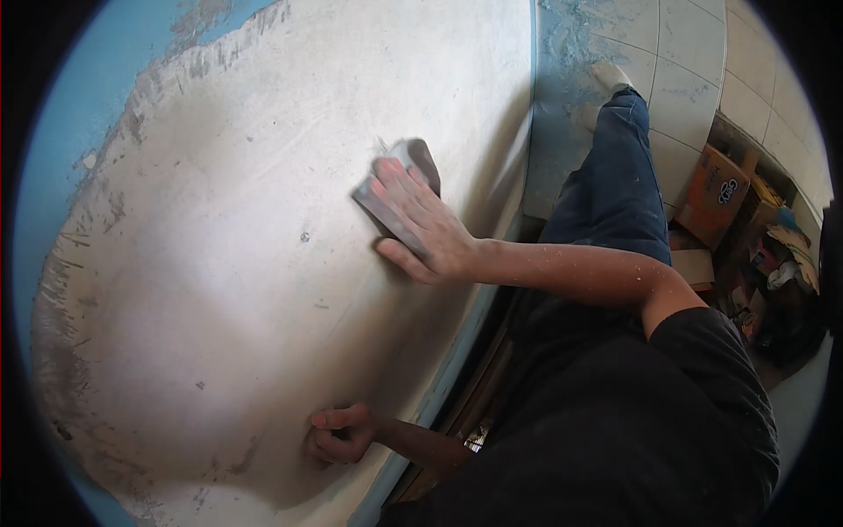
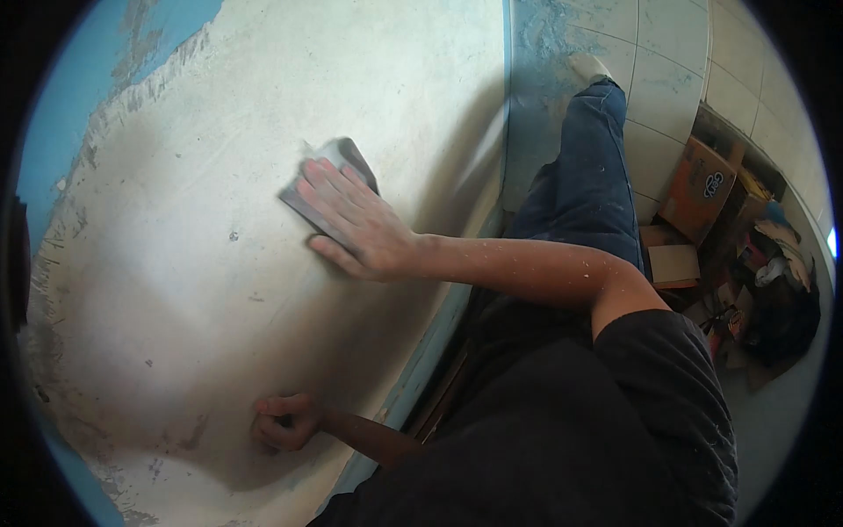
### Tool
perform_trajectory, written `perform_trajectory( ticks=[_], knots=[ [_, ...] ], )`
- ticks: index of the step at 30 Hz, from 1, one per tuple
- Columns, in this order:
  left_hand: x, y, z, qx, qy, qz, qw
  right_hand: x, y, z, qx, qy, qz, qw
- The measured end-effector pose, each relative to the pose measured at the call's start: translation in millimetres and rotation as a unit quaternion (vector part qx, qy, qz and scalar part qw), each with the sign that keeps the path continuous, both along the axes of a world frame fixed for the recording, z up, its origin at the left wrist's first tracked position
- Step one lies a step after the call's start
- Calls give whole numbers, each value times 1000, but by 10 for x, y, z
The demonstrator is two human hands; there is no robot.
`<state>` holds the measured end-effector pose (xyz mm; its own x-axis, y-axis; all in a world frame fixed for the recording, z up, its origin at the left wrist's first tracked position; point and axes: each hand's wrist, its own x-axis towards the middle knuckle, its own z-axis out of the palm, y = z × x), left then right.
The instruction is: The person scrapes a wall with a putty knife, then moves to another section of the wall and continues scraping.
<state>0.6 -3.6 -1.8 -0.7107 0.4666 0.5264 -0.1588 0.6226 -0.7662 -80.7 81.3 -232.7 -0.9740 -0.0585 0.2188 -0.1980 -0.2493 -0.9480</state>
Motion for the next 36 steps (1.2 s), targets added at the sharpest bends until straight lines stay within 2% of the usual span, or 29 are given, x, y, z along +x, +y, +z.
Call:
perform_trajectory(
  ticks=[1,4,8,9,12,13,20,24,27,30,31,33,36],
  knots=[
    [-7,13,6,-4,1,-3,1000,16,36,-61,38,14,27,999],
    [6,17,-8,5,3,-4,1000,-274,6,-100,22,25,-52,998],
    [-7,15,-11,-12,9,1,1000,-754,-22,266,-15,-36,-162,986],
    [-6,13,2,-8,5,3,1000,-709,2,309,-41,-37,-151,987],
    [-15,19,-15,2,2,1,1000,-217,-80,99,41,12,-27,999],
    [-25,32,-10,0,1,-3,1000,-207,-41,37,68,32,-19,997],
    [21,23,20,-14,-1,10,1000,-937,22,212,27,42,-167,985],
    [-29,45,9,3,-1,-8,1000,-150,4,97,38,83,-26,995],
    [3,43,0,0,4,0,1000,-192,-36,72,66,97,-51,992],
    [34,28,10,0,5,7,1000,-648,-62,385,-3,50,-114,992],
    [23,33,1,-2,8,7,1000,-658,-38,497,-7,25,-110,994],
    [-10,29,-1,-4,10,7,1000,-485,-29,505,17,56,-46,997],
    [-3,34,6,-8,9,8,1000,-17,-64,181,60,119,-3,991]
  ],
)
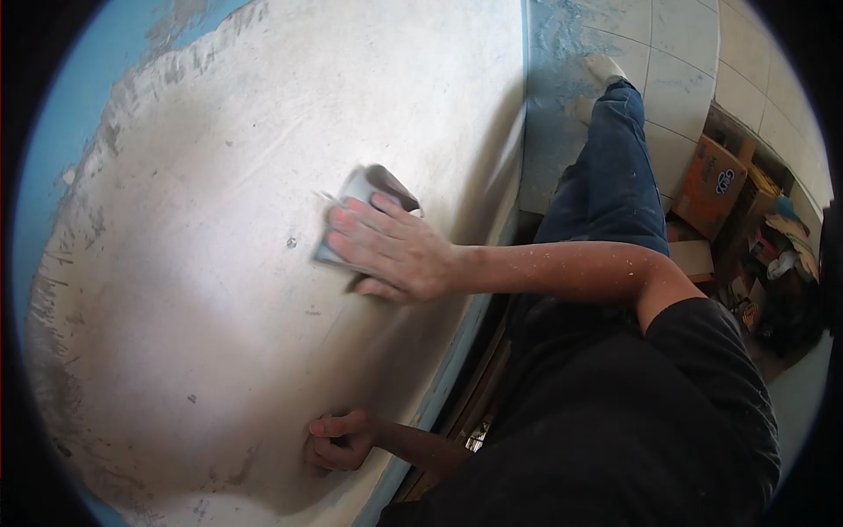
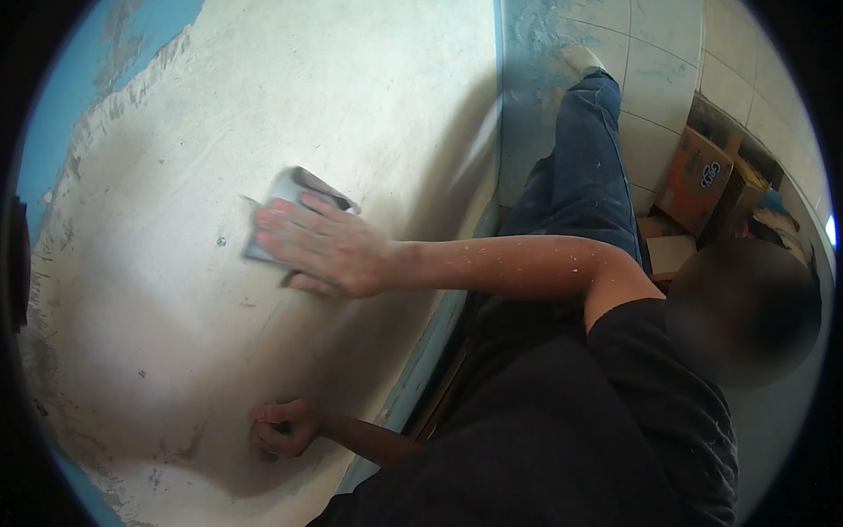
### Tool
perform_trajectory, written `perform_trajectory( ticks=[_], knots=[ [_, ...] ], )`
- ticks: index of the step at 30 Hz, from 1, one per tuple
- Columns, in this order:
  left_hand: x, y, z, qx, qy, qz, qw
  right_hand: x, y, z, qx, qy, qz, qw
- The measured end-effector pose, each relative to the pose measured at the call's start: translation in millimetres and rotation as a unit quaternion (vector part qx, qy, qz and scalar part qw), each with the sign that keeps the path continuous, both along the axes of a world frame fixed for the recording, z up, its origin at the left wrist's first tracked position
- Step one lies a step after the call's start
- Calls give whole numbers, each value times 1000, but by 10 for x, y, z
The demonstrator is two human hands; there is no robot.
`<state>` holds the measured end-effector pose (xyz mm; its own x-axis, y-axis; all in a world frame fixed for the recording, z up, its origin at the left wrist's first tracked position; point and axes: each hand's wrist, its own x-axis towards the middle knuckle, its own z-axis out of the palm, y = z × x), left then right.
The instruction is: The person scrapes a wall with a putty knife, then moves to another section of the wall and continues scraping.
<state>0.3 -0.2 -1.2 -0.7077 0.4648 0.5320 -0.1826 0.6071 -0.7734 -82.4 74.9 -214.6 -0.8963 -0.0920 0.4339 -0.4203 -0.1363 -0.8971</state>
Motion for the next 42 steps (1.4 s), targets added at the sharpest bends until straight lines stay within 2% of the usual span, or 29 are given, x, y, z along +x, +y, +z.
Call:
perform_trajectory(
  ticks=[2,6,9,13,17,20,25,28,30,32,35,38,42],
  knots=[
    [-14,11,-10,-13,-3,-5,1000,86,47,-264,51,37,18,998],
    [25,-17,19,-2,-25,-2,1000,-391,-16,33,-37,-35,-62,997],
    [-8,-4,17,-11,-24,-1,1000,-452,-27,155,-48,-56,-80,994],
    [-5,-39,15,2,-23,-17,1000,58,14,-258,-3,16,27,999],
    [44,-64,-2,29,-15,-6,999,-289,17,-462,11,-13,-52,999],
    [20,-19,24,-9,-20,1,1000,-793,90,-191,-69,-135,-159,976],
    [25,-33,-9,8,-12,-5,1000,-130,123,-169,-57,-168,-12,984],
    [16,-32,-2,-8,-12,-12,1000,-250,125,-303,-47,-172,-39,983],
    [14,-26,16,-13,-17,-15,1000,-624,79,-341,-82,-181,-132,971],
    [8,-19,-3,-3,-19,-11,1000,-870,103,-288,-60,-225,-154,960],
    [-21,-3,-26,11,-14,-19,1000,-584,134,-243,-71,-202,-104,971],
    [23,-44,14,7,-27,-15,1000,-79,186,-234,-86,-220,9,972],
    [8,-23,-1,-16,-18,-20,1000,-554,149,-360,-55,-177,-89,979]
  ],
)
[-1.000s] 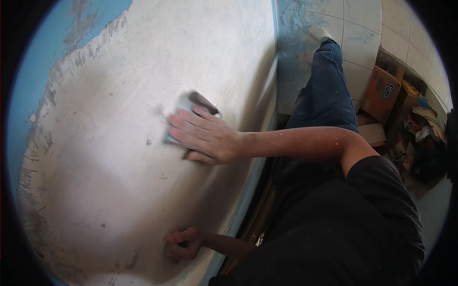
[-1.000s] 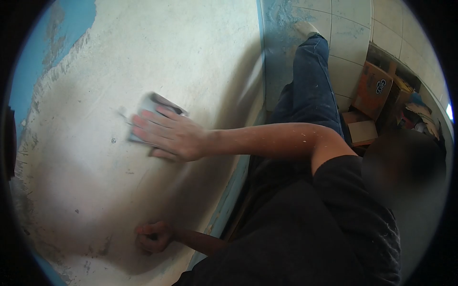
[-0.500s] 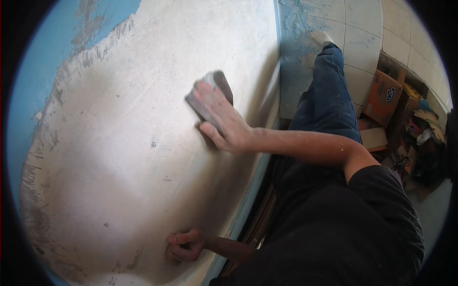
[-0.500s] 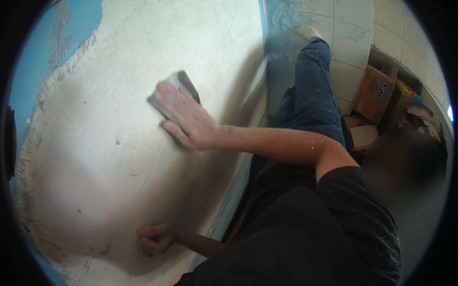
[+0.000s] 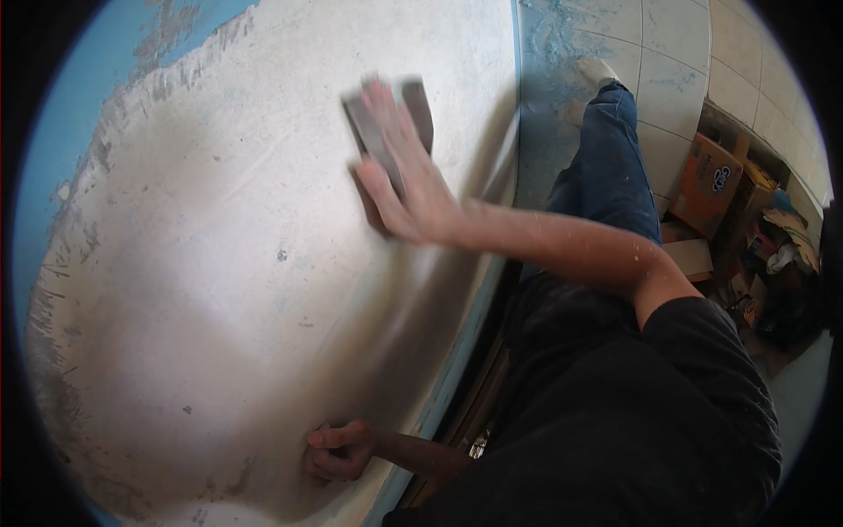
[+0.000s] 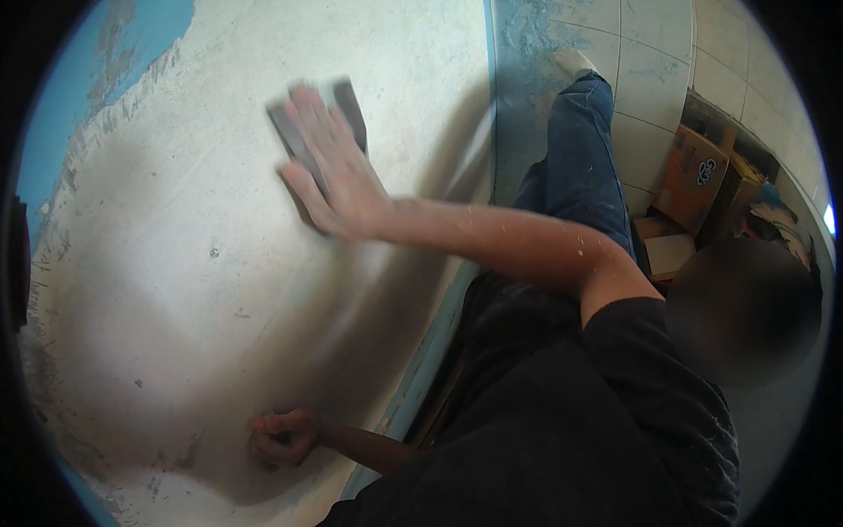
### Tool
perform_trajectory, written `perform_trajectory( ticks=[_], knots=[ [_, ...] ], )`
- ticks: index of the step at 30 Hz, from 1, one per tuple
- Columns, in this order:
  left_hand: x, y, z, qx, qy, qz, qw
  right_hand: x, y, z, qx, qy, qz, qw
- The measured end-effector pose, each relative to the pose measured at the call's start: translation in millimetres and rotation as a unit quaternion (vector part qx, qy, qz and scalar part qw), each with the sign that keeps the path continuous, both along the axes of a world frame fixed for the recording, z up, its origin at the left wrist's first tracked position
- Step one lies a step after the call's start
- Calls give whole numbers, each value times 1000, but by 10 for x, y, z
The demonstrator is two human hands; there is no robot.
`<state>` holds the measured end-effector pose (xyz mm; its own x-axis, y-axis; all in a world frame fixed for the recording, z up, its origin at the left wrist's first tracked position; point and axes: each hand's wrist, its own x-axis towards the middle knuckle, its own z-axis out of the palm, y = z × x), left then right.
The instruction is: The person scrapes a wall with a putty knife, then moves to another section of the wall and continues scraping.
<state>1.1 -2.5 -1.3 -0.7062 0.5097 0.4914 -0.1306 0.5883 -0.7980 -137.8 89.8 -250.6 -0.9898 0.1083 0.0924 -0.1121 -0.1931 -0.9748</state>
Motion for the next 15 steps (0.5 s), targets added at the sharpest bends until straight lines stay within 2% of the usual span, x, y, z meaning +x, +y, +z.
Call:
perform_trajectory(
  ticks=[3,6,10,13,15],
  knots=[
    [20,-18,-3,9,-2,-1,1000,-424,47,53,14,-41,-52,998],
    [-22,14,-30,16,2,-2,1000,-86,26,75,-12,-14,-18,1000],
    [-5,2,-4,8,1,-1,1000,449,109,111,-47,-22,110,993],
    [5,-18,-9,18,-4,-6,1000,103,7,-64,-19,-5,23,1000],
    [10,-12,-2,16,-6,-6,1000,-139,-7,2,-9,-26,-18,999]
  ],
)
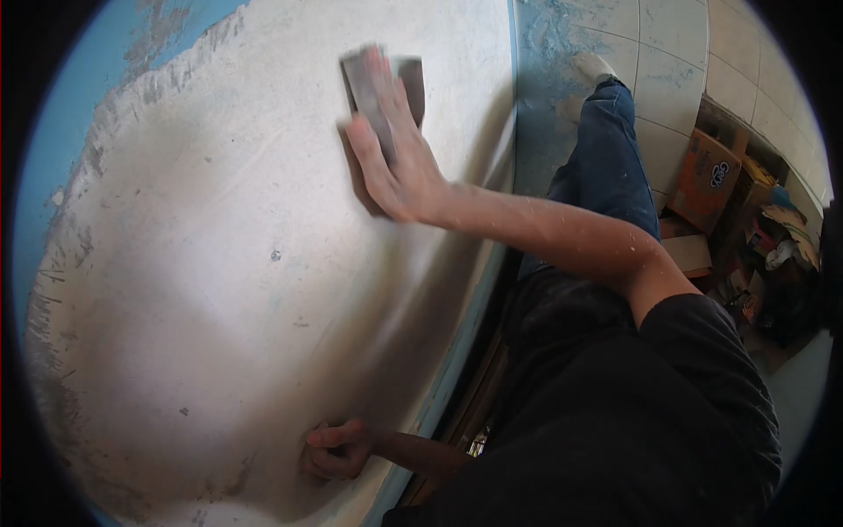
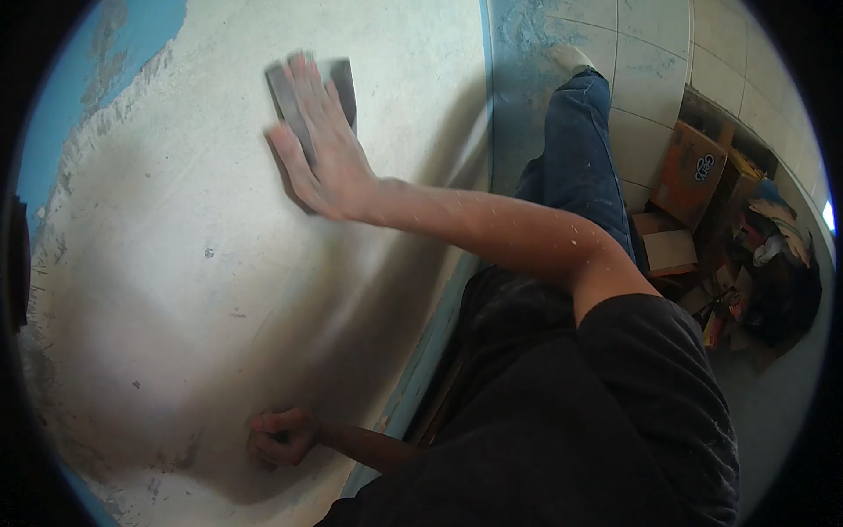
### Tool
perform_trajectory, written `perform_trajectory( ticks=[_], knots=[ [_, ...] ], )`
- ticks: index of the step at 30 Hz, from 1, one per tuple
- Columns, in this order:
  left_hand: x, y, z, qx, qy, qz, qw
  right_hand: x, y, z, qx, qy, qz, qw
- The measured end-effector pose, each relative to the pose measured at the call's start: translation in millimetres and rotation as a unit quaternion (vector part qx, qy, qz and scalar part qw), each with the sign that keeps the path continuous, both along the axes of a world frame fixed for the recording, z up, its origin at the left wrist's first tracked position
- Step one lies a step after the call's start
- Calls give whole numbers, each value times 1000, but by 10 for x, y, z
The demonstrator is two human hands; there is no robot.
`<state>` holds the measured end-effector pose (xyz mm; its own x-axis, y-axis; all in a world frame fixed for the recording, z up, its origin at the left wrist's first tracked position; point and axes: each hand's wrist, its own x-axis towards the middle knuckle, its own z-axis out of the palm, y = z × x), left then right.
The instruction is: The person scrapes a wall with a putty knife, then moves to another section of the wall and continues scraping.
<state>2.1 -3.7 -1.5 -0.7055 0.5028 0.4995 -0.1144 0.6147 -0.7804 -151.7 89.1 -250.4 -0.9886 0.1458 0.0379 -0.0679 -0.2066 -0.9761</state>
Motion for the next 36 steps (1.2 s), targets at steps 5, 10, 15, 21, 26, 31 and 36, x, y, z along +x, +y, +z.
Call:
perform_trajectory(
  ticks=[5,10,15,21,26,31,36],
  knots=[
    [15,-18,-4,8,15,19,1000,324,10,168,-46,-29,34,998],
    [-23,23,-7,4,3,8,1000,326,-64,-21,-83,-96,21,992],
    [-32,23,23,3,-3,0,1000,28,6,-3,-94,-196,-2,976],
    [-13,-20,12,26,-14,-2,1000,507,-37,-123,-121,-220,83,964],
    [-8,-29,31,3,-19,2,1000,132,-53,-389,-116,-319,44,939],
    [-29,-23,-3,11,-8,1,1000,470,18,-217,-139,-275,98,946],
    [1,14,16,-10,-5,25,1000,63,-32,-683,-139,-386,95,907]
  ],
)
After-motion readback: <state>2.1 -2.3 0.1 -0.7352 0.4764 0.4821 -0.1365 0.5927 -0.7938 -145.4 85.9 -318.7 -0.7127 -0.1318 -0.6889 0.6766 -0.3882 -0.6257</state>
